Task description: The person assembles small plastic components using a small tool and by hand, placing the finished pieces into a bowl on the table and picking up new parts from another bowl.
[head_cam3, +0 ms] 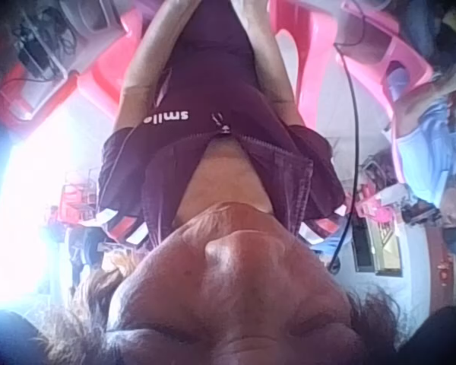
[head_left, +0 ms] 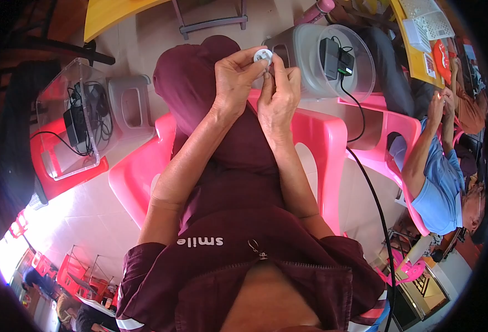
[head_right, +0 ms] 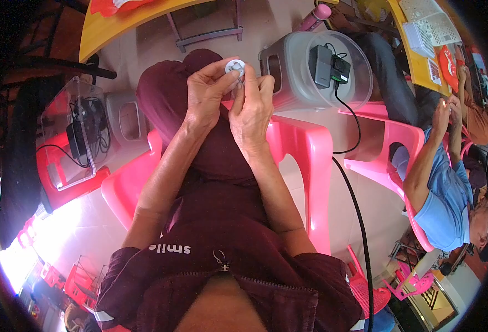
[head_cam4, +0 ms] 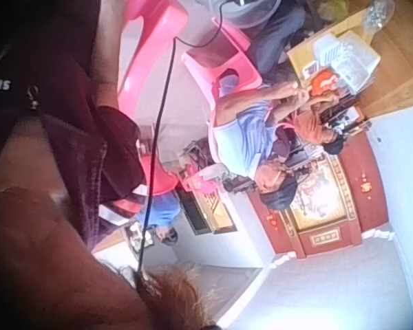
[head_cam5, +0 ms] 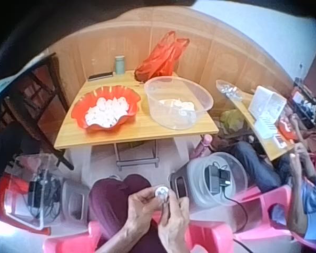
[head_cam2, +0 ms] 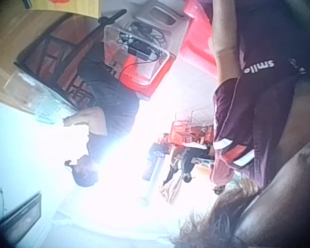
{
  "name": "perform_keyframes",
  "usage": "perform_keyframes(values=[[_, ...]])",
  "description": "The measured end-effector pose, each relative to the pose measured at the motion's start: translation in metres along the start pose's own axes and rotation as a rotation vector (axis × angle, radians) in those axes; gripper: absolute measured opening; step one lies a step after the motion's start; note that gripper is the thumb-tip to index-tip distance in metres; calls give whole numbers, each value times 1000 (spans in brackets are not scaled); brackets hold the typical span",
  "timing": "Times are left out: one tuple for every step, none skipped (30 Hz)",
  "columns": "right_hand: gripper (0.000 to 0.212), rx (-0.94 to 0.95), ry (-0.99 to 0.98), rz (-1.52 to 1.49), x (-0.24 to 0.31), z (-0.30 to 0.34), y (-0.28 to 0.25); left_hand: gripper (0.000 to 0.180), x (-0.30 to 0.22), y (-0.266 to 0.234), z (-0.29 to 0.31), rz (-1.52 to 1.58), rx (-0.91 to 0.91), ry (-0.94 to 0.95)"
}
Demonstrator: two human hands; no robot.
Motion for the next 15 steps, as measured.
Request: perform_keyframes(values=[[37, 0, -7, 11, 1, 0, 0, 28, 0, 1, 0, 0, 0, 0], [37, 0, -7, 11, 1, 0, -1, 27, -2, 2, 1, 9, -9, 3], [36, 1, -6, 15, 2, 0, -1, 25, -2, 2, 1, 19, -19, 5], [35, 2, -5, 19, 3, 0, -2, 25, -2, 2, 1, 19, -19, 6], [35, 2, -6, 19, 4, 0, -2, 25, -3, 2, 1, 13, -18, 11], [36, -6, 26, 15, 4, 1, -2, 24, -3, 2, 1, 7, -18, 16], [36, -15, 60, 11, 3, 2, -2, 24, -3, 2, 1, 7, -18, 16], [36, -15, 60, 11, 4, 3, 0, 24, -4, 2, 2, -7, -31, 30], [36, -15, 71, 42, 5, 5, 1, 23, -5, 1, 2, -20, -44, 44], [36, -16, 82, 74, 6, 5, 2, 23, -5, 2, 2, -19, -44, 44], [36, -16, 82, 74, 7, 5, 3, 22, -5, 1, 2, -37, -53, 54], [36, -17, 91, 60, 7, 5, 4, 20, -6, 0, 2, -55, -62, 64], [36, -18, 99, 44, 6, 5, 4, 20, -6, 0, 3, -55, -63, 65], [36, -17, 98, 43, 6, 5, 5, 19, -7, 0, 3, -61, -70, 74], [35, -19, 87, 32, 7, 5, 6, 18, -8, -1, 3, -67, -77, 83]])
Point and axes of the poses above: each hand's wrist, its own z-axis away from the middle knuckle, its own y-axis out of the palm, x = y × z, the point moved 9 cm from there along -z, towards the middle knuckle, and after that the axes turned 15 degrees about z, right-handed, at the moved point
